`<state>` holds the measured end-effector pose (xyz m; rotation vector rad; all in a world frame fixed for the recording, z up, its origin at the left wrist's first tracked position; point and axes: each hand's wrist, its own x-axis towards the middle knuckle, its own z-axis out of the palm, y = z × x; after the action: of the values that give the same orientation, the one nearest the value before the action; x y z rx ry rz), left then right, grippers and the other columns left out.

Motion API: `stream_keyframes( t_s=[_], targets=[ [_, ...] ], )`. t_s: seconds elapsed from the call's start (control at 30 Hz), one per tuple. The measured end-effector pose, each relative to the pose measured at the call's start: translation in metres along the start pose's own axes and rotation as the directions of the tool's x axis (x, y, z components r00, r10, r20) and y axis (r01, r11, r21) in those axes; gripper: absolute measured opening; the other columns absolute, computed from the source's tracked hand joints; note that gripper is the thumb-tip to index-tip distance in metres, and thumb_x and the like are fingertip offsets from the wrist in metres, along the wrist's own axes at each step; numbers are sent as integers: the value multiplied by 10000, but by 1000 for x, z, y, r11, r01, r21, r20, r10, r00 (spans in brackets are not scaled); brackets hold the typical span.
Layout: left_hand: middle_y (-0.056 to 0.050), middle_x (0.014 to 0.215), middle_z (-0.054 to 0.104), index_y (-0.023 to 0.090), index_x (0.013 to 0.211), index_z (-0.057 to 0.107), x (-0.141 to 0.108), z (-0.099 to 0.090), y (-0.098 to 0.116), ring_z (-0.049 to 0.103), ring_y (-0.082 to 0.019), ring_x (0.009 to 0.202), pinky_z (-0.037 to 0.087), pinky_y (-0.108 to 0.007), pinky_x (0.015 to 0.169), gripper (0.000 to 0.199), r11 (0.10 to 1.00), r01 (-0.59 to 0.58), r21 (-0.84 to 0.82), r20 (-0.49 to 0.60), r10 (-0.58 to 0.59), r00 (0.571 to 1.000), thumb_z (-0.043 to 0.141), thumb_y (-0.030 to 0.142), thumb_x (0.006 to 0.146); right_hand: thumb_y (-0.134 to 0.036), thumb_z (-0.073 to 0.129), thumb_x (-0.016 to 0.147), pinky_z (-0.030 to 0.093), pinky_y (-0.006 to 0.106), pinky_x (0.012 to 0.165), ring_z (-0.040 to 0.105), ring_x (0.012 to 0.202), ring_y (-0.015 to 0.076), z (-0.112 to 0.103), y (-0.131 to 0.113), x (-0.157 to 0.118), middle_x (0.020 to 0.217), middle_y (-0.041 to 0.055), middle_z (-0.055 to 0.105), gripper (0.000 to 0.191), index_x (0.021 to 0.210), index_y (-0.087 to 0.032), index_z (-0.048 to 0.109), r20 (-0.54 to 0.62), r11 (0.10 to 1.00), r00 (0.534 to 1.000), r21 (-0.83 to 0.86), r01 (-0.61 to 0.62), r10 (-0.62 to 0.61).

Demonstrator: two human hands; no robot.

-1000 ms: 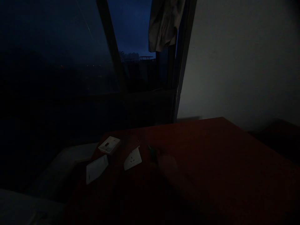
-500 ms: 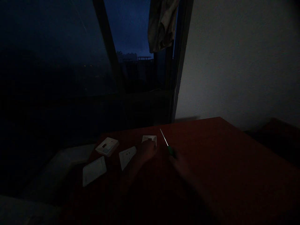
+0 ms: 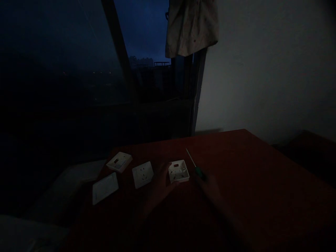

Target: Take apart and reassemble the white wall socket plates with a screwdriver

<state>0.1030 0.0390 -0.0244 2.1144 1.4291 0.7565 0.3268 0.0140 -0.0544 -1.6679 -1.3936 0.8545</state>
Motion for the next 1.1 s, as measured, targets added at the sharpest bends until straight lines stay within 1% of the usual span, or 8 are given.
stream_keyframes(
  t_s=[0.1, 0.27, 0.53, 0.7, 0.8, 0.9, 1.0, 1.1],
  targets=[
    [-108, 1497, 287, 249, 1412, 335, 10, 11, -8, 304, -310, 1377, 292, -458, 1123, 839, 1000, -31, -2, 56, 31, 998, 748, 230, 682, -466, 480, 796, 500, 320, 721, 658, 802, 242, 6, -1, 0, 896, 89, 725, 437, 1001, -130, 671, 11, 1000, 1000, 19, 7, -8],
    [-108, 1475, 321, 247, 1395, 380, 15, 21, -13, 337, -322, 1354, 303, -471, 1114, 832, 999, -30, -13, 115, 31, 993, 764, 230, 657, -447, 483, 798, 499, 329, 759, 664, 839, 254, 8, -1, -7, 957, 113, 724, 436, 1028, -123, 663, 22, 998, 999, 43, 34, -35],
    [-61, 1488, 319, 310, 1392, 395, -35, 27, 6, 373, -319, 1321, 362, -454, 1085, 823, 999, -38, -37, 140, 43, 989, 774, 299, 661, -483, 508, 787, 520, 309, 704, 683, 833, 257, 9, 6, -27, 962, 92, 735, 451, 1039, -148, 672, 26, 999, 1000, 51, -6, 4],
    [-76, 1527, 253, 305, 1425, 346, -44, 28, 9, 302, -333, 1371, 316, -471, 1116, 876, 999, 2, -46, 157, 6, 988, 778, 321, 663, -482, 518, 790, 520, 322, 705, 682, 830, 267, 11, 8, -34, 954, 106, 734, 441, 1020, -144, 681, 8, 999, 1000, 44, 3, -3],
    [-82, 1541, 226, 300, 1431, 321, -39, 12, 3, 258, -323, 1398, 295, -471, 1123, 879, 1000, -14, 14, 137, 12, 990, 776, 371, 683, -503, 516, 803, 519, 320, 739, 677, 878, 270, 11, 11, -36, 1005, 119, 726, 469, 1056, -138, 667, 1, 996, 1000, 90, 9, -9],
    [-84, 1523, 271, 281, 1424, 315, -30, -21, -8, 283, -280, 1393, 327, -438, 1107, 737, 982, 5, 188, 57, -16, 998, 686, 337, 789, -534, 508, 812, 523, 314, 731, 680, 867, 265, 11, 16, -36, 997, 116, 727, 502, 1081, -135, 651, 21, 990, 1000, 141, -5, 2],
    [-93, 1474, 357, 268, 1377, 390, -20, -55, -20, 325, -312, 1361, 326, -447, 1099, 685, 882, 88, 462, -57, -70, 996, 711, 333, 775, -539, 502, 812, 526, 310, 700, 682, 841, 263, 11, 17, -36, 967, 112, 730, 511, 1077, -128, 650, 34, 989, 999, 143, -41, 36],
    [-105, 1414, 428, 246, 1305, 480, -12, -75, -27, 416, -327, 1283, 377, -493, 1042, 544, 845, 132, 519, -84, -104, 991, 692, 343, 814, -515, 506, 812, 525, 318, 739, 674, 887, 267, 12, 15, -35, 1001, 119, 723, 492, 1079, -127, 649, 24, 989, 999, 142, -38, 35]
  ],
)
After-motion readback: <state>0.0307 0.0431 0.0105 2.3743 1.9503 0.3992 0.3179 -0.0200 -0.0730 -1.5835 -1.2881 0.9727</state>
